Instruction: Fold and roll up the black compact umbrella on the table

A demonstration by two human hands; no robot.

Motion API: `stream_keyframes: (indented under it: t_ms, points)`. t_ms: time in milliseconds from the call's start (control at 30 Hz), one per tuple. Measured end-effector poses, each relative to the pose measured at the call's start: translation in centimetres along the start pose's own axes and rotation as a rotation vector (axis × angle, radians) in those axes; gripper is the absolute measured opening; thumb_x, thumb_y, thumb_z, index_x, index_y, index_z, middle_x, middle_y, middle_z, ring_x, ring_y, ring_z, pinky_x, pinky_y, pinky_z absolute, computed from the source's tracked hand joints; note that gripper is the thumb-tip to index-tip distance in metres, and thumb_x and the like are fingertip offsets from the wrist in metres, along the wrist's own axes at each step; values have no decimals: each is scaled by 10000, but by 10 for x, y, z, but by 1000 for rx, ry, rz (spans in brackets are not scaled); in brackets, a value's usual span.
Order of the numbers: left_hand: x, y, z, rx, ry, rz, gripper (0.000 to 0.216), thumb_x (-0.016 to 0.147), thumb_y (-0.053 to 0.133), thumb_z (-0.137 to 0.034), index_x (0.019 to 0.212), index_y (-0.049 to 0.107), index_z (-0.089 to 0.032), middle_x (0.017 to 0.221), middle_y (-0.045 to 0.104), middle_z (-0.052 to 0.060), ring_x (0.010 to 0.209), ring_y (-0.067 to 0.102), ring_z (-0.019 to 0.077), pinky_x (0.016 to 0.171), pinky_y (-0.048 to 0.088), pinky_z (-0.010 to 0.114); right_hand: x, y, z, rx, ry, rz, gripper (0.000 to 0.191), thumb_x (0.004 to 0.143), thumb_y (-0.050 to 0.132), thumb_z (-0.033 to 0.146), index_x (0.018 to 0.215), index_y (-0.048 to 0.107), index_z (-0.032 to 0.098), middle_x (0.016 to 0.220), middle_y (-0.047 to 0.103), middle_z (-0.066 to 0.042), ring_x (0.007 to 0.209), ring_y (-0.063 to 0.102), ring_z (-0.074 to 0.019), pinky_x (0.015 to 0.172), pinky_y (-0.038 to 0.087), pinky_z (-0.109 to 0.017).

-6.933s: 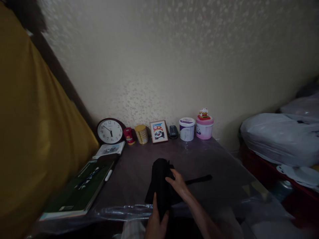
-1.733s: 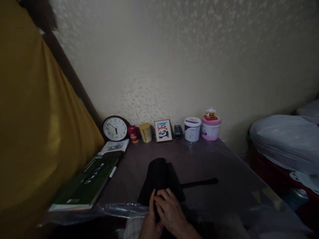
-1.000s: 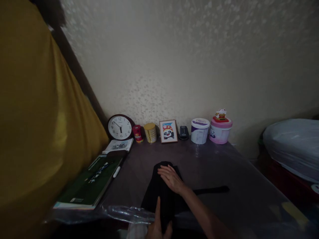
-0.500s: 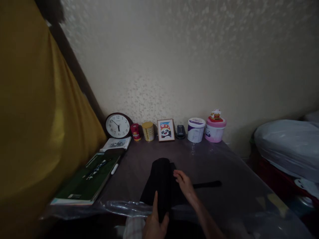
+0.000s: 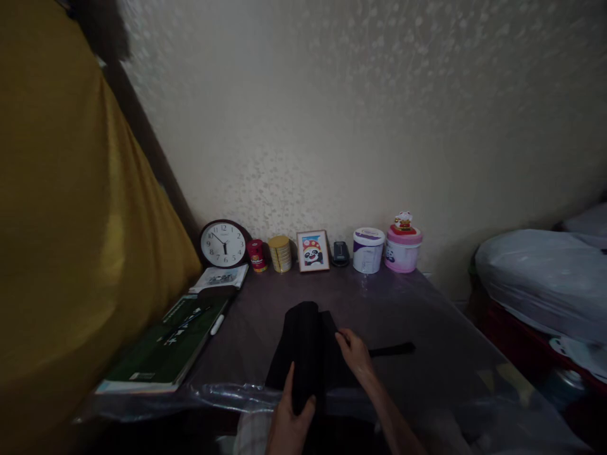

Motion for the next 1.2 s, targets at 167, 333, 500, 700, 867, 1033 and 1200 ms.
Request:
stream_keyframes:
  t_ms: [167, 333, 500, 700, 867, 1033, 1200]
  points:
    - [-1, 3, 1, -134, -24, -25, 788, 724, 552, -459, 1363, 192, -171, 1363, 388, 73, 1249, 361, 169, 1024, 301, 260, 4, 1, 1, 16, -24, 2, 305, 736, 438, 443, 702, 615, 197, 682, 659, -51, 665, 617, -215, 637, 462, -315]
    - [-3, 10, -2, -208, -51, 2, 808, 725, 540, -489, 1369, 153, -192, 1347, 405, 86, 1210, 417, 176, 1011, 326, 287, 8, -16, -11, 25, -4, -40, 340, 713, 441, 494, 589, 579, 209, 577, 611, -32, 591, 573, -208, 597, 428, -314]
    - [-4, 11, -2, -107, -77, -34, 781, 726, 529, -452, 1365, 186, -163, 1334, 424, 83, 1224, 397, 168, 1034, 288, 287, 6, -17, -13, 97, 19, -20, 367, 698, 464, 516, 665, 623, 188, 646, 651, -55, 647, 599, -228, 621, 442, -323]
    - [-3, 13, 7, -84, -60, -19, 762, 742, 518, -435, 1369, 171, -176, 1352, 400, 88, 1241, 374, 175, 1040, 281, 319, 5, -3, 10, 258, 31, 62, 378, 732, 471, 474, 852, 650, 164, 823, 690, -67, 784, 625, -227, 697, 481, -325]
    - [-3, 13, 8, -36, -61, -6, 738, 759, 500, -432, 1370, 165, -190, 1379, 362, 72, 1269, 328, 169, 1061, 241, 327, 13, 16, 34, 329, 45, 83, 340, 696, 519, 425, 855, 653, 156, 827, 688, -72, 799, 625, -228, 726, 483, -344]
    - [-3, 10, 3, -16, -57, 27, 753, 763, 502, -427, 1374, 155, -154, 1397, 332, 73, 1287, 292, 158, 1063, 238, 289, 12, 36, 44, 356, 82, 62, 360, 646, 562, 427, 843, 646, 138, 781, 674, -78, 774, 621, -221, 722, 480, -343]
    - [-5, 6, 3, -210, -100, 45, 820, 711, 567, -492, 1365, 184, -181, 1374, 371, 78, 1254, 355, 182, 1012, 331, 272, 5, 7, 31, 446, 151, -6, 441, 744, 421, 504, 959, 593, 159, 714, 637, -36, 635, 608, -164, 583, 498, -296]
Point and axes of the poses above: each hand's wrist, its own x-axis towards the middle knuckle, its own y-axis out of the palm, z = x × y, the point moved 7 cm from there along x, towards the middle knuckle
